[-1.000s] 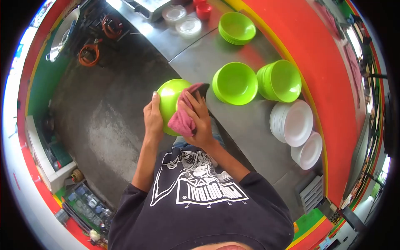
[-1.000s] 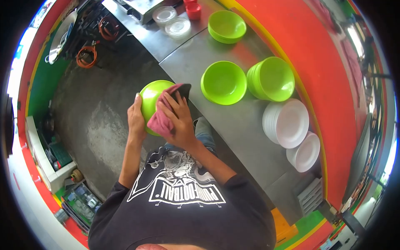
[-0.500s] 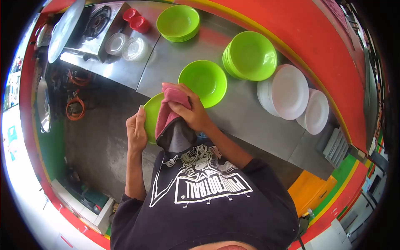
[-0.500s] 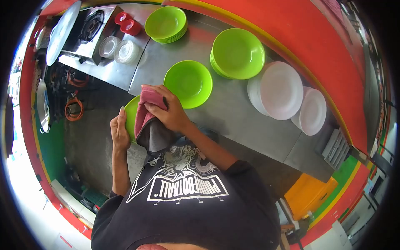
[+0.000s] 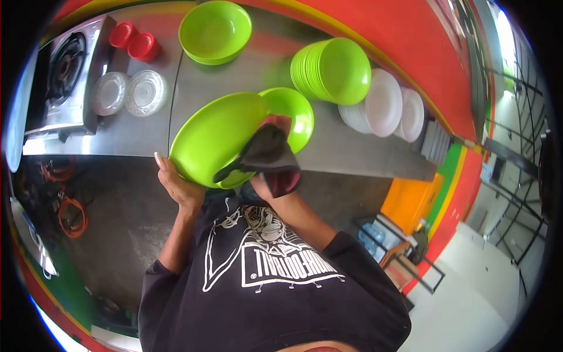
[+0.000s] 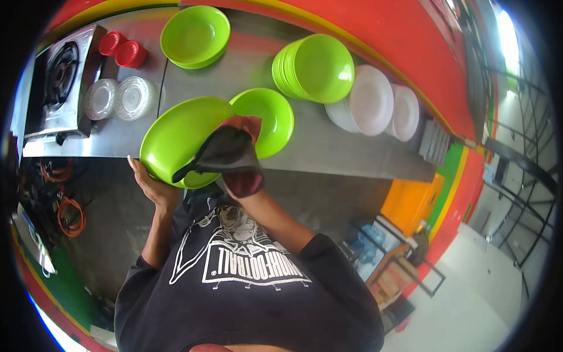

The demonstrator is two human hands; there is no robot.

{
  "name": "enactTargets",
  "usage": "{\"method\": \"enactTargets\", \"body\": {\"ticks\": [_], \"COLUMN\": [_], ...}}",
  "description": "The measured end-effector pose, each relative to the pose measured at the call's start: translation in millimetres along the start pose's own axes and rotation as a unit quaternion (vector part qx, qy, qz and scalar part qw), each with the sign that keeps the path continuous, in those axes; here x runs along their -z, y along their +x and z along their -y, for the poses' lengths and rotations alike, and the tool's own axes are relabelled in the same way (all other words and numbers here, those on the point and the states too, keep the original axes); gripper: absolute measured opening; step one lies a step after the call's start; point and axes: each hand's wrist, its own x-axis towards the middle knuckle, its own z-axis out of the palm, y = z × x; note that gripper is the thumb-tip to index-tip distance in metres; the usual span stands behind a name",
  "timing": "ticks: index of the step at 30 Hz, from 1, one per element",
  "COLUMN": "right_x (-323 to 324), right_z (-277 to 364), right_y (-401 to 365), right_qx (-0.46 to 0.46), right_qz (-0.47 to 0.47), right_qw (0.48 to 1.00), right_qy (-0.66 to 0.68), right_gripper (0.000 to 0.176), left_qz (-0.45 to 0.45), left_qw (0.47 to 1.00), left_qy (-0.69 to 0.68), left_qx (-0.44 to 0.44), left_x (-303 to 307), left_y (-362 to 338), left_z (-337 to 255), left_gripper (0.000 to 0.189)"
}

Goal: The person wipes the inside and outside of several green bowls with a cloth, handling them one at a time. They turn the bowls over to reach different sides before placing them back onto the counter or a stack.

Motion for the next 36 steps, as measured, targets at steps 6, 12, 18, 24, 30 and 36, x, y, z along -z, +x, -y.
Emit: {"method": "enactTargets", "body": {"ticks": [6, 12, 18, 24, 30, 36], "right_x": [13.8, 52.8, 50.0, 57.6, 96.5, 98.7], "right_z": [43.3, 57.4, 75.9, 43.1, 26.5, 32.5], "right_y": [14.0, -20.6, -71.1, -64.4, -28.9, -1.2], "right_qx": [-0.188, 0.002, 0.022, 0.132, 0.162, 0.193], "right_qz": [0.123, 0.062, -0.221, -0.320, -0.357, -0.328], "right_qw": [0.948, 0.997, 0.951, 0.891, 0.862, 0.865], "right_qy": [0.226, 0.047, -0.215, -0.293, -0.321, -0.328], "right_gripper": [0.042, 0.043, 0.035, 0.028, 0.030, 0.030], "left_qz": [0.300, 0.472, 0.610, 0.646, 0.584, 0.557], "left_qw": [0.815, 0.740, 0.584, 0.710, 0.806, 0.827], "left_qy": [-0.495, -0.459, -0.474, -0.276, -0.074, -0.039], "left_qx": [0.029, -0.137, 0.249, 0.056, -0.065, -0.066], "left_x": [-3.4, -30.1, -32.9, -56.5, -81.7, -103.8], "left_y": [50.5, 78.3, 70.8, 51.4, 44.6, 33.8], "left_z": [-18.2, -29.6, -68.3, -52.3, -47.2, -41.9], "left_gripper": [0.065, 0.053, 0.073, 0.057, 0.040, 0.051]}}
